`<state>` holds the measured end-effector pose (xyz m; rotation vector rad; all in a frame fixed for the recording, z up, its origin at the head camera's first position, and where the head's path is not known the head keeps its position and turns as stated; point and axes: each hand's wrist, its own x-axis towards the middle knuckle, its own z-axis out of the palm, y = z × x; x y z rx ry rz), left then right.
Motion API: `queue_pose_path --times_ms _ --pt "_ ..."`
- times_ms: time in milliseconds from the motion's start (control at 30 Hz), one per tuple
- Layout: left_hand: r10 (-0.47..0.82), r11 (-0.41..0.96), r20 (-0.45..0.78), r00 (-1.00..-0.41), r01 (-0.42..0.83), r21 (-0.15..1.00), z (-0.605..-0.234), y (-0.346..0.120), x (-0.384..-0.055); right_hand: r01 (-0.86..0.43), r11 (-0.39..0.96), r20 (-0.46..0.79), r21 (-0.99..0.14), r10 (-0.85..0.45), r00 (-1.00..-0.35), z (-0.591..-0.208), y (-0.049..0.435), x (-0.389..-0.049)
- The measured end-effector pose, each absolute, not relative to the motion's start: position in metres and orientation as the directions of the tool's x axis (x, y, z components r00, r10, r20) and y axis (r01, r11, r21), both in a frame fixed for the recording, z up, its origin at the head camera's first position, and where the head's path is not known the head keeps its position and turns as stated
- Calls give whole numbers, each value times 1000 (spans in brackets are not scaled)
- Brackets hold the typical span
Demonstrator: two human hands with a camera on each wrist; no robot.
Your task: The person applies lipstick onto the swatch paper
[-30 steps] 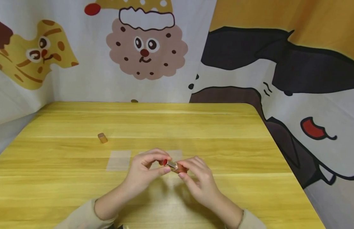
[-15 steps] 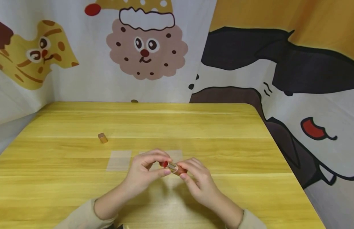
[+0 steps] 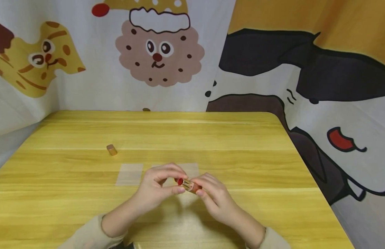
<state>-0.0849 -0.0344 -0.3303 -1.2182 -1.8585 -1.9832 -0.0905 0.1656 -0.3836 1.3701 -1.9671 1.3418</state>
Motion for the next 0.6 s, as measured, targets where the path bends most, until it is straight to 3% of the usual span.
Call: queue_pose_path --times_ms 267,600 --pt "446 -228 623 -643 591 774 -330 -37 -86 -838 -43 713 -544 -551 -434 -385 167 -90" --pt "532 -296 624 -572 565 770 -328 -40 -90 -768 -160 673 -621 -612 -416 -378 165 -87"
